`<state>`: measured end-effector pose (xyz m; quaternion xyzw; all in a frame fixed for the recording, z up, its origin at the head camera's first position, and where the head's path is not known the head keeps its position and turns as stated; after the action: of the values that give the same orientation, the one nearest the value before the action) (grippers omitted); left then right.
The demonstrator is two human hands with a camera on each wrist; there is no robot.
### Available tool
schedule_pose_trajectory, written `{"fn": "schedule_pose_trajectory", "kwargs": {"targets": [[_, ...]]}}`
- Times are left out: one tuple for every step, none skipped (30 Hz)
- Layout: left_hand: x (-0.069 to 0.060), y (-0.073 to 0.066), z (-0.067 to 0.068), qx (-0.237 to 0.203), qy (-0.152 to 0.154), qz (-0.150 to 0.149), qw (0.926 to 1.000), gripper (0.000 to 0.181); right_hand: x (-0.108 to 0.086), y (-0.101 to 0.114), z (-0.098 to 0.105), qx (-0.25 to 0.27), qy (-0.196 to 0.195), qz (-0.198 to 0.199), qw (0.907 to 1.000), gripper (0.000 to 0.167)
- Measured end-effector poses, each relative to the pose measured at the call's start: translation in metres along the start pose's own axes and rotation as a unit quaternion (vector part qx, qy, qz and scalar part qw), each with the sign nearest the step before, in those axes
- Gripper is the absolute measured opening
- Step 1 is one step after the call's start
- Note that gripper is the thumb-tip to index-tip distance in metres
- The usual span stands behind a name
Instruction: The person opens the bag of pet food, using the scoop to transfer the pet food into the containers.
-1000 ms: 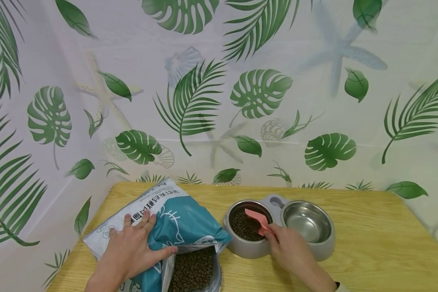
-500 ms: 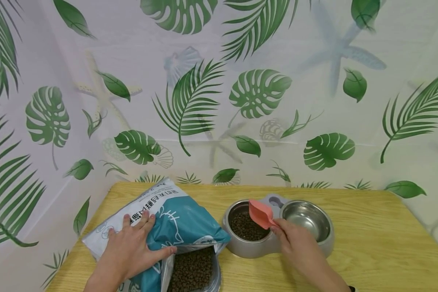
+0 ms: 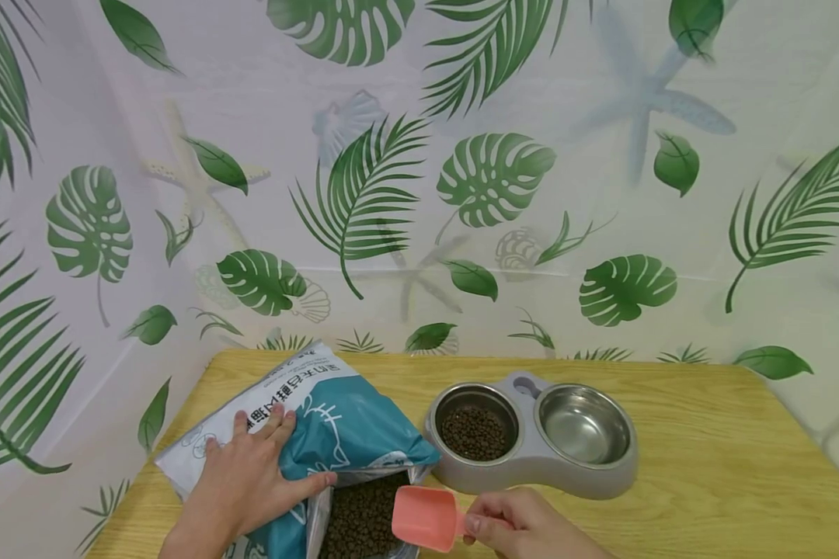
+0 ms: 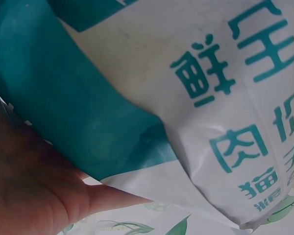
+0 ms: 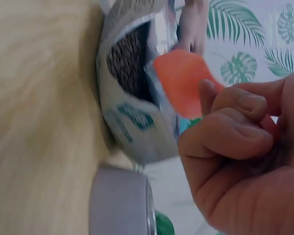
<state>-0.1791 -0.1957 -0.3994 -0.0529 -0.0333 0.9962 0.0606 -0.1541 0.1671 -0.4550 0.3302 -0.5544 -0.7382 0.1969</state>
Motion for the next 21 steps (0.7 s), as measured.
{"fn": "schedule_pose_trajectory", "kwargs": {"targets": [[0.0,0.0,0.0,0.0,0.0,0.0,1.0,0.115,0.009,-0.02,-0.001,0.027,0.018,-0.008,0.9994,0.036],[0.0,0.0,0.001,0.0,0.0,0.0,1.0,0.115,0.018,-0.039,-0.002,0.058,0.036,-0.014,0.9976,0.038],[0.001,0.0,0.001,0.0,0.001,0.0,1.0,0.115,0.025,-0.054,-0.005,0.094,0.045,-0.022,0.9943,0.04],[0.001,0.0,0.001,-0.001,0.002,0.001,1.0,0.115,0.032,-0.07,-0.007,0.121,0.061,-0.028,0.9904,0.041],[0.001,0.0,0.001,0.0,0.003,0.001,1.0,0.115,0.041,-0.088,-0.007,0.157,0.088,-0.037,0.983,0.042],[0.001,-0.001,0.001,-0.001,0.004,0.002,1.0,0.115,0.049,-0.106,-0.007,0.188,0.112,-0.048,0.9745,0.043],[0.001,-0.001,0.001,-0.002,0.005,0.002,1.0,0.116,0.05,-0.105,-0.011,0.213,0.134,-0.059,0.966,0.042],[0.001,-0.001,0.001,-0.002,0.006,0.003,1.0,0.116,0.052,-0.103,-0.015,0.232,0.15,-0.075,0.9581,0.043],[0.001,-0.001,0.001,-0.002,0.008,0.003,1.0,0.116,0.054,-0.101,-0.019,0.247,0.162,-0.09,0.951,0.043],[0.002,-0.001,0.001,-0.003,0.009,0.003,1.0,0.116,0.055,-0.101,-0.023,0.263,0.175,-0.104,0.943,0.043],[0.002,-0.001,0.002,-0.004,0.01,0.003,0.9999,0.116,0.058,-0.101,-0.025,0.283,0.187,-0.123,0.9326,0.043],[0.001,-0.001,0.002,-0.005,0.01,0.004,0.9999,0.116,0.06,-0.1,-0.029,0.306,0.2,-0.132,0.9215,0.043],[0.001,-0.001,0.002,-0.006,0.011,0.004,0.9999,0.116,0.061,-0.099,-0.033,0.329,0.209,-0.144,0.9098,0.042],[0.001,0.0,0.002,-0.007,0.011,0.005,0.9999,0.116,0.063,-0.097,-0.037,0.349,0.207,-0.153,0.9009,0.039],[0.001,0.0,0.002,-0.007,0.012,0.006,0.9999,0.116,0.065,-0.096,-0.041,0.374,0.21,-0.162,0.8887,0.038],[0.001,0.0,0.003,-0.007,0.013,0.006,0.9999,0.116,0.067,-0.095,-0.045,0.396,0.212,-0.17,0.8773,0.036],[0.0,0.0,0.003,-0.008,0.014,0.007,0.9998,0.116,0.069,-0.094,-0.048,0.41,0.21,-0.173,0.8705,0.034],[0.001,0.0,0.003,-0.008,0.015,0.008,0.9998,0.116,0.071,-0.093,-0.051,0.429,0.211,-0.178,0.86,0.034],[0.0,0.0,0.003,-0.008,0.016,0.008,0.9998,0.116,0.073,-0.092,-0.053,0.435,0.205,-0.177,0.8586,0.035],[0.0,0.0,0.003,-0.008,0.016,0.009,0.9998,0.116,0.075,-0.092,-0.056,0.446,0.205,-0.174,0.8538,0.039],[0.0,0.0,0.003,-0.007,0.016,0.008,0.9998,0.116,0.076,-0.091,-0.058,0.449,0.203,-0.171,0.8534,0.044]]}}
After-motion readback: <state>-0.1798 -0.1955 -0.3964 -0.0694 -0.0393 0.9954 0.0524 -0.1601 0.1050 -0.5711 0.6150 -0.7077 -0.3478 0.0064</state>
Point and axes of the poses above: each hand's wrist, its own x-axis towards the middle knuckle, its own z-axis out of the back of the hand, y = z × x, the point moved 1 cm from there along x, towards the middle knuckle
